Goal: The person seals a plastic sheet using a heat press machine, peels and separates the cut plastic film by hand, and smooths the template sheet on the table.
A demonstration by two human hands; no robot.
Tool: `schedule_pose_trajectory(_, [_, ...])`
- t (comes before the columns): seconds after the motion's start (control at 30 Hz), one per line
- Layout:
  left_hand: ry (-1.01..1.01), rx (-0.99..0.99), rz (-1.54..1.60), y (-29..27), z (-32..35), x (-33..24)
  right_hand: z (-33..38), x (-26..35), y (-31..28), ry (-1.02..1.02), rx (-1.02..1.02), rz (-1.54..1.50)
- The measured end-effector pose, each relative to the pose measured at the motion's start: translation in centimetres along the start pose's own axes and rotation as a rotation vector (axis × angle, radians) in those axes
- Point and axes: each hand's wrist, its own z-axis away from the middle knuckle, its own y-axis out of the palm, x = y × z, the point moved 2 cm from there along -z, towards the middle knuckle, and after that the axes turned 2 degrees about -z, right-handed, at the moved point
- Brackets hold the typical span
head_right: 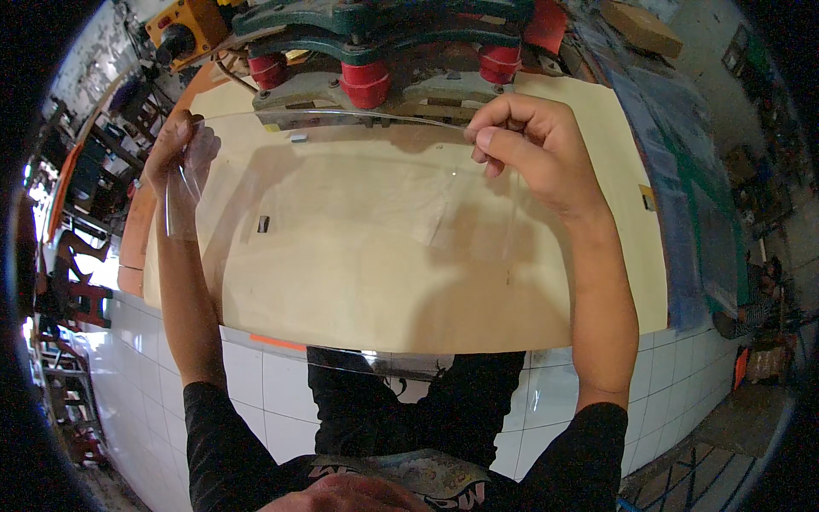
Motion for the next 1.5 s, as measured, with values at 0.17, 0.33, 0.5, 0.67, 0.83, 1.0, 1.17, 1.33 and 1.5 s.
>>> schedule_pose_trajectory(0.17, [0.018,0.056,0.059,-0.4,-0.1,0.0,-0.1,-0.1,-0.2,-0.010,0.012,0.003])
schedule_pose_trajectory(0.33, [0.030,0.011,0.054,-0.2,-0.1,0.0,-0.1,-0.2,-0.3,-0.024,0.018,0.011])
schedule_pose_trajectory(0.5, [0.044,0.028,0.055,-0.1,-0.1,-0.2,-0.1,-0.3,-0.3,-0.037,0.027,-0.010])
schedule_pose_trajectory(0.67, [0.043,0.021,0.060,0.1,0.0,-0.3,-0.1,-0.4,-0.5,-0.032,0.030,-0.020])
schedule_pose_trajectory(0.83, [0.036,0.081,0.088,-0.5,0.0,-0.3,-0.1,-0.5,0.0,-0.017,0.042,0.079])
schedule_pose_trajectory(1.0, [0.030,0.100,0.129,-0.1,0.1,0.0,0.0,-0.8,0.9,-0.008,0.031,0.197])
schedule_pose_trajectory(1.17, [0.011,0.116,0.146,0.1,0.1,0.0,-0.1,-1.0,1.1,0.001,0.022,0.256])
schedule_pose_trajectory(1.33, [0.010,0.145,0.098,0.4,0.3,0.0,0.0,-0.7,1.7,-0.034,-0.004,0.271])
schedule_pose_trajectory(1.5, [0.037,0.114,0.064,0.9,0.3,0.2,0.1,-0.8,1.6,-0.096,0.003,0.359])
